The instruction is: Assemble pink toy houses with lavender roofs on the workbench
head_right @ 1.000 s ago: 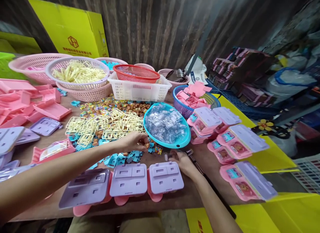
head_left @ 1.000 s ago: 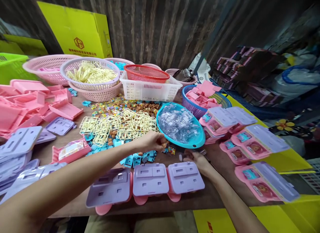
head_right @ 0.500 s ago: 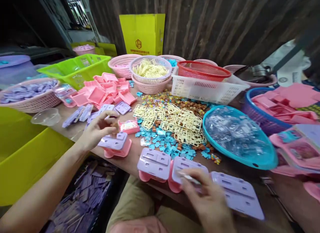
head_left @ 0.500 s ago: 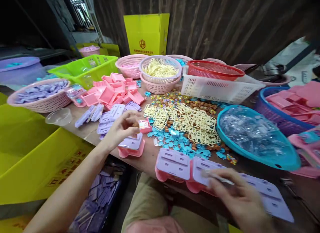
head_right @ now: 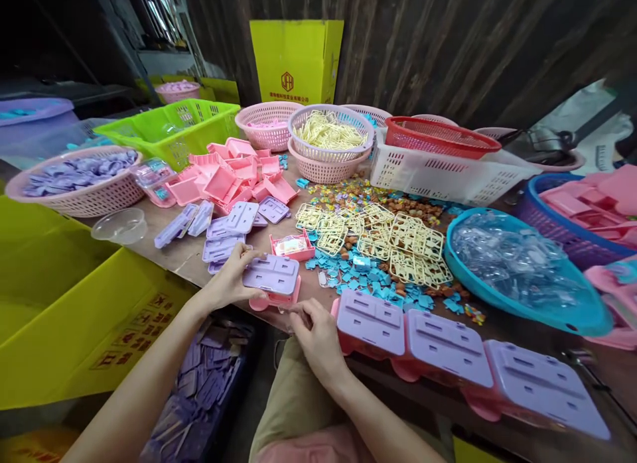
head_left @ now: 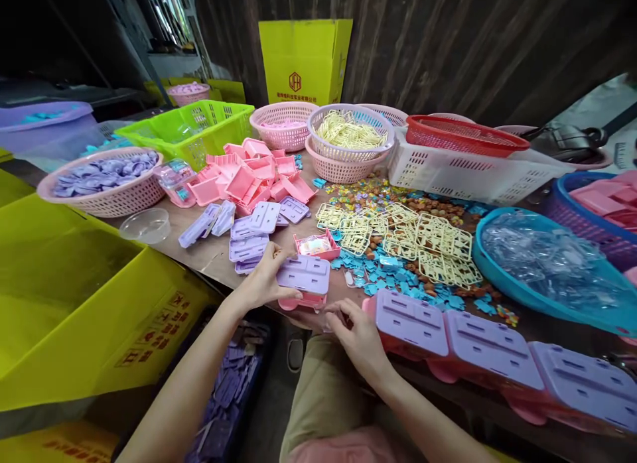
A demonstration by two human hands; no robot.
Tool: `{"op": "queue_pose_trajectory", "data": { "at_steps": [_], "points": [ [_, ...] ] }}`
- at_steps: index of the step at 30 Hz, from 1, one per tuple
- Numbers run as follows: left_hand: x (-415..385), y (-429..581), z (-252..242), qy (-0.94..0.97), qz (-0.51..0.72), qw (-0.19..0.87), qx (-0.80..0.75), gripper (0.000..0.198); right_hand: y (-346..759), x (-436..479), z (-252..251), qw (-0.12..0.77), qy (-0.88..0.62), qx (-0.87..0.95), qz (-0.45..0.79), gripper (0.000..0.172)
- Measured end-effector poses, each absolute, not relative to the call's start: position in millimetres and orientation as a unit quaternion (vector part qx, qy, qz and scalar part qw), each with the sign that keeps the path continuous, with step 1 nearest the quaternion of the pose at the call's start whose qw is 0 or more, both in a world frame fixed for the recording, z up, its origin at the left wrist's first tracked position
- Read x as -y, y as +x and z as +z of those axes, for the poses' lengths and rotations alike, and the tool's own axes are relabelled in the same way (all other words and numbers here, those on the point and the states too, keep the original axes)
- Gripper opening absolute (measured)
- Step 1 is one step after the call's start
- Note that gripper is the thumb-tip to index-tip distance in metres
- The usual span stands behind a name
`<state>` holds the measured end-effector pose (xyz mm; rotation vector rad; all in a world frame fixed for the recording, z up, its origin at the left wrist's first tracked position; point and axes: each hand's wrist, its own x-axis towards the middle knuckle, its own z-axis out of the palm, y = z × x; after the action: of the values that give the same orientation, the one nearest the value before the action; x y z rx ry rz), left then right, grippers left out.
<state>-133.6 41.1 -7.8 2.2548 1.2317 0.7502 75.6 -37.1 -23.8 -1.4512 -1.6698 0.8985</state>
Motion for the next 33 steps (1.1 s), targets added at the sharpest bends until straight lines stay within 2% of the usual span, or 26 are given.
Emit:
{"op": "queue_pose_trajectory", "data": {
  "at_steps": [5,9,14,23,33],
  "points": [
    [-48.5,-125.6,-25.3,0.809,0.332,0.219,-0.434,0.064,69.3,36.9,-29.5,0.392,-0.595,0.656,0.248,0.026],
    [-48.2,-125.0,-25.7,0.764,0.395,0.233,-0.454,0.05,65.0,37.8,-39.3,0.385,-0.622,0.662,0.163,0.029],
    [-48.8,-133.4,-19.2,0.733,0.391,0.267,-0.488,0.039,59.8,27.1,-42.2,0.405,-0.621,0.669,0.055,0.036],
    [-50.6,-133.7,-20.7,0.714,0.391,0.292,-0.502,0.038,49.0,12.9,-32.1,0.414,-0.591,0.692,0.015,0.028],
    [-51.1,-136.7,-21.8,0.725,0.39,0.304,-0.48,0.038,41.1,7.3,-36.5,0.341,-0.622,0.702,-0.062,0.03]
  ]
}}
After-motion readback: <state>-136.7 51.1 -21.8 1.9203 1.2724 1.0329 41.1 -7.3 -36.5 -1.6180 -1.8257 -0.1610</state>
